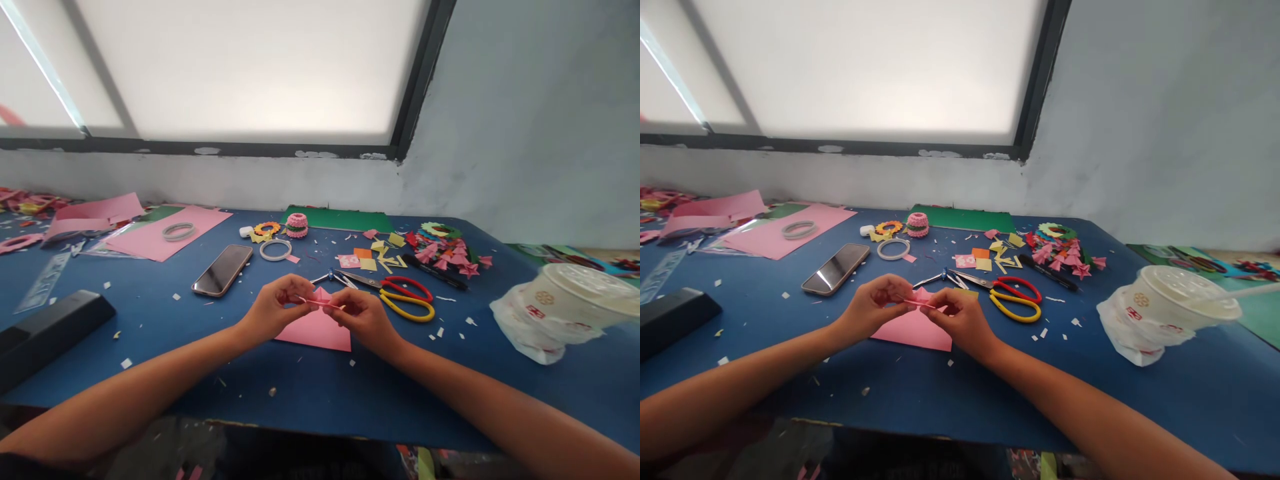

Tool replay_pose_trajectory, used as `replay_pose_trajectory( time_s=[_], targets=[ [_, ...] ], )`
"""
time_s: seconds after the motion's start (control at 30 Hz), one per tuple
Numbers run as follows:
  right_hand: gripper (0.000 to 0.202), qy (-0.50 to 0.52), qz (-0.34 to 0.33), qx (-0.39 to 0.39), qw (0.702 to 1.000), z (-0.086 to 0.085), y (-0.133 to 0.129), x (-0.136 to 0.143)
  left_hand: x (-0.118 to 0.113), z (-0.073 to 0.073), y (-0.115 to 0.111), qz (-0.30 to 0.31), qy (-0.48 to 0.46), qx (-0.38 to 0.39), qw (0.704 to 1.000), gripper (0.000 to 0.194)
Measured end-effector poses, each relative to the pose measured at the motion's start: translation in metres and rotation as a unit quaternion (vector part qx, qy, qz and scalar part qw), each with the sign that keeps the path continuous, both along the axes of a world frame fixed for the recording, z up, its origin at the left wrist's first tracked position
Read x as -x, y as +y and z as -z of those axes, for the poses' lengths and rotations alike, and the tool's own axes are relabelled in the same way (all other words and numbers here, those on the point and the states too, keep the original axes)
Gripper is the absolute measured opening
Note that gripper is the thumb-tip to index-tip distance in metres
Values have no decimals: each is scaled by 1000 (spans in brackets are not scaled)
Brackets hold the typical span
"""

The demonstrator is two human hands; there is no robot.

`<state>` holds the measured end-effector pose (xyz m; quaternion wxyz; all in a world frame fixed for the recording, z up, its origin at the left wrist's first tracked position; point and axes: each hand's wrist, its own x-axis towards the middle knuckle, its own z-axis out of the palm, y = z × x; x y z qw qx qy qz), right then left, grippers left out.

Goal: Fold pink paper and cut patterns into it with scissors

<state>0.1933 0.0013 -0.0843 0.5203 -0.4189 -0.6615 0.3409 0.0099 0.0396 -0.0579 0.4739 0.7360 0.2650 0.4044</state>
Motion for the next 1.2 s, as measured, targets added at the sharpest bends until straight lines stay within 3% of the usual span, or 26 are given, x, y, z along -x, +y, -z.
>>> replay_pose_trajectory(
  time_s=[0.1,0.3,0.4,0.5,0.6,0.7,0.87,1.1,1.2],
  targets=[
    [20,25,12,-11,1000,-1,0,2,-2,1,-2,-1,-5,29,1000,28],
    [26,86,-41,66,993,-1,1,4,-2,3,-2,12,-1,52,999,29],
    [16,40,-31,42,998,0,2,2,0,3,1,2,47,49,998,20],
    [10,-72,-25,-45,996,3,6,-3,3,5,8,-27,119,-1,993,15],
    [15,-222,-100,-148,959,6,11,-11,7,10,19,48,222,-118,967,11],
    [19,-309,-176,-182,917,5,15,-19,12,11,27,163,256,-204,931,13],
    [17,-338,-227,-139,903,-3,13,-24,15,3,27,231,276,-210,909,17],
    [6,-297,-208,-37,931,-5,16,-21,9,3,26,180,306,-158,921,13],
    [6,-330,-181,33,926,-12,21,-17,3,0,27,158,355,-127,912,10]
  ],
)
